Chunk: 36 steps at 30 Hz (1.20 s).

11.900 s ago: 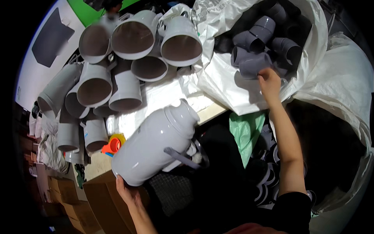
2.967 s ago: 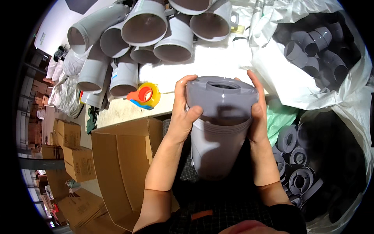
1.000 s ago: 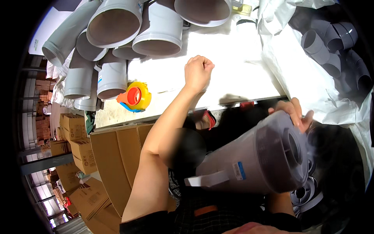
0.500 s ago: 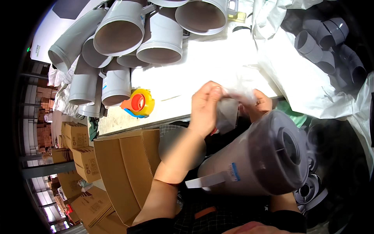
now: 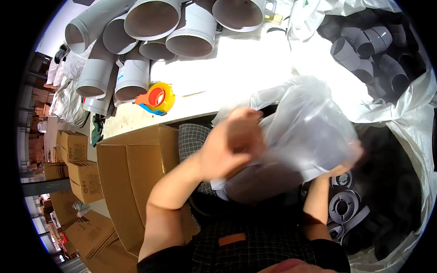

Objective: The person assembles white plastic containers by attaching grey lids. They pick up a container body, retrieve a lid from a nearby bag, and screw it onto the container. The person also uses a yellow tool to clean the inside of a container before assembly. The finished containers are placed into a cardboard box.

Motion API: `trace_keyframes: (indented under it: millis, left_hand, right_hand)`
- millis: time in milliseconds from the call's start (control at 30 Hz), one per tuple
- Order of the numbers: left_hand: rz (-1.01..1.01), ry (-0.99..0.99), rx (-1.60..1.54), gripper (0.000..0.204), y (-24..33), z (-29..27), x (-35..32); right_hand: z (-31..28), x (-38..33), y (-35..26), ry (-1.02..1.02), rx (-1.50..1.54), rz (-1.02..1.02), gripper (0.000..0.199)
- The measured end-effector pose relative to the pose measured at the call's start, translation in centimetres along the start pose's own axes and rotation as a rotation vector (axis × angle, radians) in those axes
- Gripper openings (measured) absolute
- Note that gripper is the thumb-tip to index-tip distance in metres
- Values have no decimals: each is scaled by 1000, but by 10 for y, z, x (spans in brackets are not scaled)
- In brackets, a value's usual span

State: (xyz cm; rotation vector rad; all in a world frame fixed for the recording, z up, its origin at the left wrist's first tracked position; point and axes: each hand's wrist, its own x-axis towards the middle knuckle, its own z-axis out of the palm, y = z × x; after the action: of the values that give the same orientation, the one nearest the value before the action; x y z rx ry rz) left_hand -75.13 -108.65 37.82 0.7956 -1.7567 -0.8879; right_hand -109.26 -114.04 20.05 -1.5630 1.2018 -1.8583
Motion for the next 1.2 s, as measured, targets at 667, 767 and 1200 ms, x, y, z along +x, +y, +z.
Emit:
trace_keyframes:
  millis: [667,767,1200]
  left_hand:
    - [-1003,401,269,20,75,-9,-274]
    - [-1150,890,-272,22,79,-25,-281]
    - [-1485,1212,207,42,-89,84,-481]
  right_hand:
    - [268,-145,-157,-1754,600,1048,44]
    - [254,-99,-109,-1378,441,455,34]
    - [398,293,-84,19,-417,-608,45]
